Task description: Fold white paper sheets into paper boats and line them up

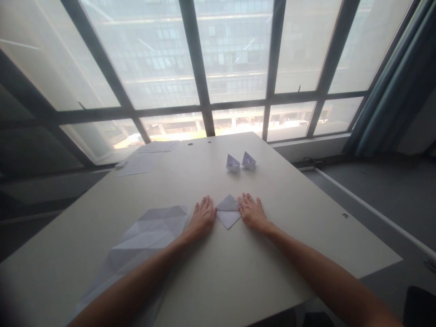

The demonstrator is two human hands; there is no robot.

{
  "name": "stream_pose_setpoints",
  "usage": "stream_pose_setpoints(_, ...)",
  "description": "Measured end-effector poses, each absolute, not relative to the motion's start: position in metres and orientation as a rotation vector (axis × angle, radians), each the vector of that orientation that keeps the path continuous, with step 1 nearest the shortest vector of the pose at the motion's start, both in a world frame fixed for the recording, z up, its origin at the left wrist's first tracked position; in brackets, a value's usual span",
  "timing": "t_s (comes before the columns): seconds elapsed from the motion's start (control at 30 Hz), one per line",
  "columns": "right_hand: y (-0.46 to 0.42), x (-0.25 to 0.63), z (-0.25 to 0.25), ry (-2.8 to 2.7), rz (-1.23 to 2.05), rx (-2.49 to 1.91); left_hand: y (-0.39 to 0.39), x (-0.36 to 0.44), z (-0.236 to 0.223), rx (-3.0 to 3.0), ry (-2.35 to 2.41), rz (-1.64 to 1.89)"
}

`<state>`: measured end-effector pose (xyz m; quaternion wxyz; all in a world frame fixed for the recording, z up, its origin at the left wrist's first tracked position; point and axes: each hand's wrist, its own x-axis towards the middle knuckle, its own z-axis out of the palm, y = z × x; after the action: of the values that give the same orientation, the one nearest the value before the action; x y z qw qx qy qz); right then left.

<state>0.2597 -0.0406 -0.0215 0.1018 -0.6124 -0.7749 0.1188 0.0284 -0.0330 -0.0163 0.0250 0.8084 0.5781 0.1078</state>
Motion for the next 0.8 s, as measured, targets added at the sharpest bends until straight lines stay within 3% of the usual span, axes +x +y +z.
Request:
stream_pose_setpoints(0.2, -0.041, 0.258, -0.017, -2.236, 0.397, -1.793, -0.026, 0.026, -0.011, 2.486, 1.628, 0.620)
stream_pose_setpoints(0.8, -0.038, 0.259, -0.015, -2.127, 0.391, -1.673, -0.022, 0.026, -0.006, 2.405, 1.276, 0.913)
